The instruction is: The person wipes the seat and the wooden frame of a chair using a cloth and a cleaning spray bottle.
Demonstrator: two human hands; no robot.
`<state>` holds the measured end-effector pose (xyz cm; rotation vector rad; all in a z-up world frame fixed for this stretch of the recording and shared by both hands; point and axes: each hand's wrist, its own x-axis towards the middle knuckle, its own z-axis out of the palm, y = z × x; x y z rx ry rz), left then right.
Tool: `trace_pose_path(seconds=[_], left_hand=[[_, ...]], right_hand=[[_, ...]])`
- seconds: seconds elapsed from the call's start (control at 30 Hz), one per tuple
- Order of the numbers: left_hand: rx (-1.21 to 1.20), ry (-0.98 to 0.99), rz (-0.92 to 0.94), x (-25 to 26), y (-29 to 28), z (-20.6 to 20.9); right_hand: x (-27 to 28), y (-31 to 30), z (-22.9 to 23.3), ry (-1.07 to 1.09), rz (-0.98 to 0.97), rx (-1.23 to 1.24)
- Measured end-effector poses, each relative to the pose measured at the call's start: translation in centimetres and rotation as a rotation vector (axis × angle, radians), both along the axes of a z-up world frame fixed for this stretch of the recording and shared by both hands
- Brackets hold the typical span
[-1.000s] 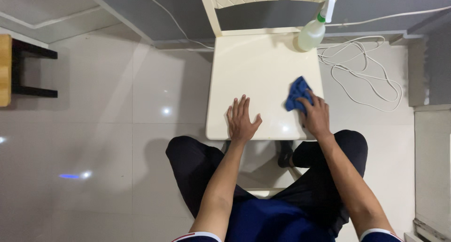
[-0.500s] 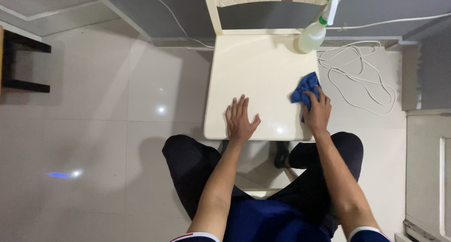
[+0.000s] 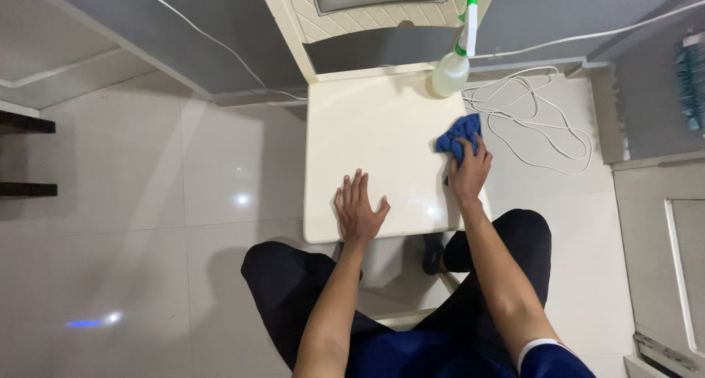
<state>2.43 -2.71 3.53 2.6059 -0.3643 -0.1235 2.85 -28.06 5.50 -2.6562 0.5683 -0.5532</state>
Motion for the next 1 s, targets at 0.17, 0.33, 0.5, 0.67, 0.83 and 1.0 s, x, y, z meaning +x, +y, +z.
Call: trace_pose_path(seconds=[0.17,0.33,0.5,0.67,0.83,1.0], left_hand=[[-0.006,-0.008,0.000,0.0,-0.1,0.5],[-0.004,0.025,-0.003,0.0,-0.1,0.3],[0.024,0.048,-0.017,0.3,-0.2,0.0],[-0.006,0.018,-0.017,0.2,0.0,-0.4],[-0.056,-0.003,-0.019,-0.3,0.4,-0.5],[-0.139,-0.090,-0.025,-0.5,0.8,-0.8]], right_hand=[[-0.4,1.8,-1.9,0.064,0.282,0.023],[-0.4,-2.2,-1.4,0.157,0.337,0.055],[1.6,-0.8,-0.4,0.006,-0.055,0.009],[-1.8,4.3,-2.5,0.136,0.558,0.035],[-2.0,2.8,-1.3,0.131,0.491,0.024],[0.0,5.9,-3.0,-0.041,0.033,0.062]])
